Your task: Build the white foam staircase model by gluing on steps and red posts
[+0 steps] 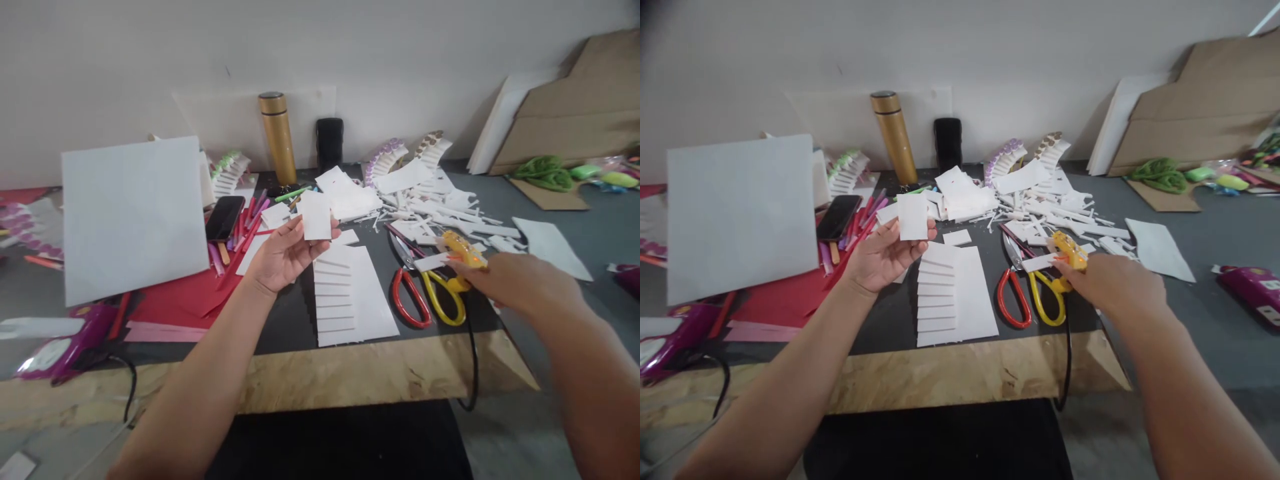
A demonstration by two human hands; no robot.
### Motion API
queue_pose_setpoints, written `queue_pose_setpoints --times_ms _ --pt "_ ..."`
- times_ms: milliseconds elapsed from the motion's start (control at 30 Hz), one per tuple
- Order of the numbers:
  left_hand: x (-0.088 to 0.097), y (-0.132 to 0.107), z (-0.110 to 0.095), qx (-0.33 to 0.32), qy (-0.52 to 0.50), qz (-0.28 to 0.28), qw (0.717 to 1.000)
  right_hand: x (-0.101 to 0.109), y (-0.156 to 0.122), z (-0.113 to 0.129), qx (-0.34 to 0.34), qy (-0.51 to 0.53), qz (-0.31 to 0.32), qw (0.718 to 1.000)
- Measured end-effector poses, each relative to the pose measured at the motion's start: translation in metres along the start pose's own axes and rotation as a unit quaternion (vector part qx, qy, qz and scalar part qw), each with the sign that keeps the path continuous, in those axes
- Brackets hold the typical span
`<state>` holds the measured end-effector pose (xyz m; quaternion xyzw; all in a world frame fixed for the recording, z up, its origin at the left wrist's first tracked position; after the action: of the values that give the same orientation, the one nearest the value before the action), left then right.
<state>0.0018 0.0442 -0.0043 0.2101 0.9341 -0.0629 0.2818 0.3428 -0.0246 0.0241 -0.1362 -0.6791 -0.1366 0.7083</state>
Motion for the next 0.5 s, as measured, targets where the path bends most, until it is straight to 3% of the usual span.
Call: queue_pose_setpoints --times_ms 100,167,233,267,333,433,500 --pt "0.001 0.000 0.000 -0.003 -0.011 -0.002 1.000 -0.014 -0.002 -0.009 -0.042 0.030 0.134 0.990" --pt "0.001 -0.001 0.001 -0.006 -0.012 0.004 1.000 -0.018 -0.004 -0.012 -0.052 0.088 0.131 0.986" --pt "0.000 -0.001 0.000 -0.008 -0.012 0.012 1.000 -0.022 -0.008 -0.017 -0.105 0.187 0.088 0.973" --pt "0.000 -0.001 0.000 -0.011 -0.013 0.015 1.000 -0.023 -0.011 -0.019 -0.136 0.257 0.063 0.955" --pt "0.000 -0.001 -0.001 -0.018 -0.013 0.014 1.000 -0.026 -0.017 -0.020 -0.162 0.423 0.018 0.891" --pt "0.002 0.000 -0.002 -0.019 -0.011 0.004 1.000 -0.020 -0.022 -0.007 -0.102 0.604 0.014 0.791" --pt "0.005 0.001 -0.002 -0.013 -0.009 -0.010 1.000 -0.008 -0.023 0.011 -0.059 0.648 0.047 0.758"
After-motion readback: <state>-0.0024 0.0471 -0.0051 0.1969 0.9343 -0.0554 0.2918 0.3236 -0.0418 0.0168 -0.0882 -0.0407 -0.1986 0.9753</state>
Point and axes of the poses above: each hand's wrist, its own y-axis towards the middle knuckle, its own x-axis out of the back of the hand, z = x × y, the point moved 2 cm from there along y, towards the middle knuckle, and after that the axes turned 3 degrees about x, right-handed, at the moved point
